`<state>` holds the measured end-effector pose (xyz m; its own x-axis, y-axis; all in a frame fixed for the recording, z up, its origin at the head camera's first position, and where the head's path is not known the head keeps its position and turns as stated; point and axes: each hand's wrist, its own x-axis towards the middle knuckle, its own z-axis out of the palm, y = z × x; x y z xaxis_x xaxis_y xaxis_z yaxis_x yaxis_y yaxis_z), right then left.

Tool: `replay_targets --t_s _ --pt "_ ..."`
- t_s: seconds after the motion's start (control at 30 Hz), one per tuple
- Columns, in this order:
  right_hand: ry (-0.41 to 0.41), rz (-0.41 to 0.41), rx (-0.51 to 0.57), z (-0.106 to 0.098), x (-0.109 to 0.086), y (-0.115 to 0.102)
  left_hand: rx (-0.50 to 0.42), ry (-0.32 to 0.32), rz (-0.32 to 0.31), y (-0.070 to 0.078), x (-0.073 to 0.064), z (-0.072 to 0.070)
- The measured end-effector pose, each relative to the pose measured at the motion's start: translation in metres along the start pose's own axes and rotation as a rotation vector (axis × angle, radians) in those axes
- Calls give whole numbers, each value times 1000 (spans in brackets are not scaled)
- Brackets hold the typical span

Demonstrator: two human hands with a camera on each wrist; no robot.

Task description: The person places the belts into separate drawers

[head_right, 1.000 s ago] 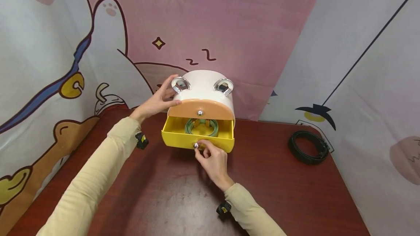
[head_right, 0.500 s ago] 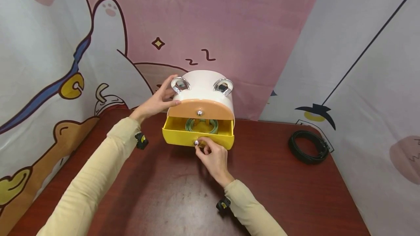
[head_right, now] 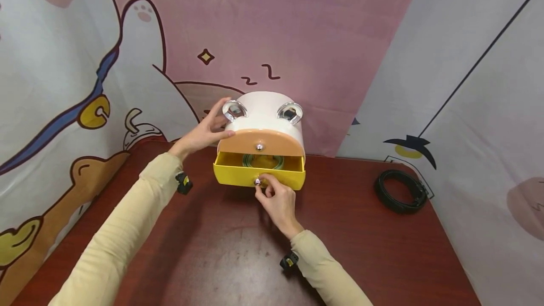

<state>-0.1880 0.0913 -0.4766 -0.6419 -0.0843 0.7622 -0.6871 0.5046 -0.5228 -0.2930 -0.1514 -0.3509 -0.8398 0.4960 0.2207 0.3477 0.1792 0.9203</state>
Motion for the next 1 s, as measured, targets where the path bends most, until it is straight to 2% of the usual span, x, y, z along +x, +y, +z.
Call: replay_targets --t_s 0.23,0.7,0.93,1.0 --pt "-22 23 11 0 2 2 12 6 4 -3 2 0" --pt "2 12 -13 6 8 7 6 -2 5 -1 2 -1" --pt "-6 24 -19 6 12 8 -15 -14 15 22 -7 4" --pt "-3 21 -24 7 13 10 -10 -16 16 23 -6 5"
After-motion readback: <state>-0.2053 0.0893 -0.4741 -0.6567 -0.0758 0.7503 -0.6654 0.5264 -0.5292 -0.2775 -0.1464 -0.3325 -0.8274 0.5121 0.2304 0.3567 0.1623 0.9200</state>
